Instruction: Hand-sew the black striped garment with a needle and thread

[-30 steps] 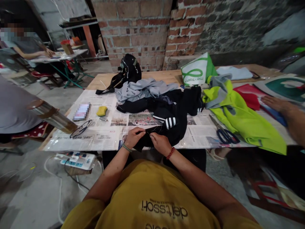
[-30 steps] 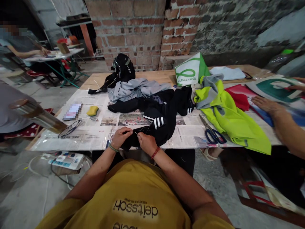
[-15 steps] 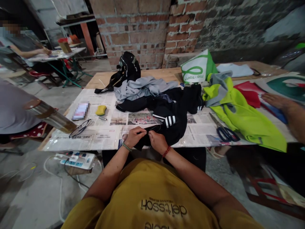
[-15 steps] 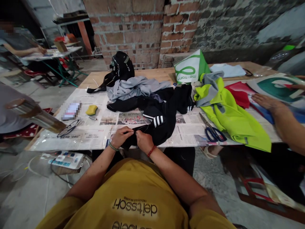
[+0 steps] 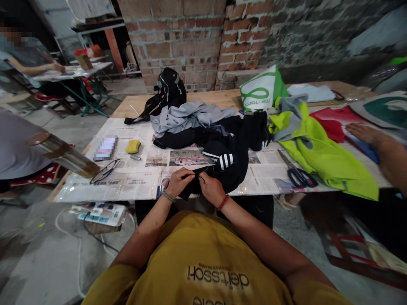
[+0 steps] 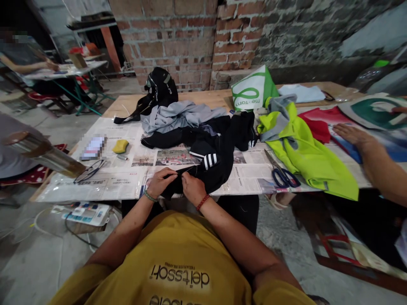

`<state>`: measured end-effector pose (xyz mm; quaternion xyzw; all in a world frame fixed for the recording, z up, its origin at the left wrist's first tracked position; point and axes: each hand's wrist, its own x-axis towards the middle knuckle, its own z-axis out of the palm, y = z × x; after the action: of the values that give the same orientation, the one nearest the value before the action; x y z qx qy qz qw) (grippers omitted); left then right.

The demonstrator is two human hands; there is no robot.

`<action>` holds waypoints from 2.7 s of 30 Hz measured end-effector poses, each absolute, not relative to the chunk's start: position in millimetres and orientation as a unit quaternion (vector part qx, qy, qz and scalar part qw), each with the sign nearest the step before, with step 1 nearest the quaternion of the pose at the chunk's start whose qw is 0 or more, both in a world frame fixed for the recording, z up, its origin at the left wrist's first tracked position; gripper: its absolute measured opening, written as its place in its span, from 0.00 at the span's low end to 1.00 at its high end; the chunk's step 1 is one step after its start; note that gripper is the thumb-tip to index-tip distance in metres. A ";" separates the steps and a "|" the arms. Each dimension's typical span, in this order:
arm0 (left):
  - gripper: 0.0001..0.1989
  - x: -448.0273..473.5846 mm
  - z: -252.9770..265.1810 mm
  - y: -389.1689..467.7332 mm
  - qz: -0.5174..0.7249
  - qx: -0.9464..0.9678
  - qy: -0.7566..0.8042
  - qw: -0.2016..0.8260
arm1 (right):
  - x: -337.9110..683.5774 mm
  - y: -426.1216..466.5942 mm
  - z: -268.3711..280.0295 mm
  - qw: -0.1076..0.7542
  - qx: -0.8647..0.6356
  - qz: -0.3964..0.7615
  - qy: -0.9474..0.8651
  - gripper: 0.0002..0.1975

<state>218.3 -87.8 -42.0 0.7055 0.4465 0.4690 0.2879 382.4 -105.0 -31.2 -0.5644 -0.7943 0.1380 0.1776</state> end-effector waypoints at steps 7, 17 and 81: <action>0.05 219.4 -45.6 -88.2 0.472 0.703 0.465 0.258 | 385.2 -105.4 -25.2 0.194 -0.574 0.119 -0.787 0.11; 0.06 219.7 -47.4 -87.5 0.453 0.709 0.484 0.240 | 374.9 -100.6 -39.7 0.299 -0.520 0.172 -0.781 0.09; 0.08 229.8 -46.3 -85.4 0.418 0.754 0.457 0.217 | 381.9 -105.9 -52.6 0.365 -0.508 0.205 -0.753 0.12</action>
<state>229.8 -85.4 -46.3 0.7540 0.4573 0.4185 0.2174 381.9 -105.9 -52.6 -0.5079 -0.7527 0.2053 0.3651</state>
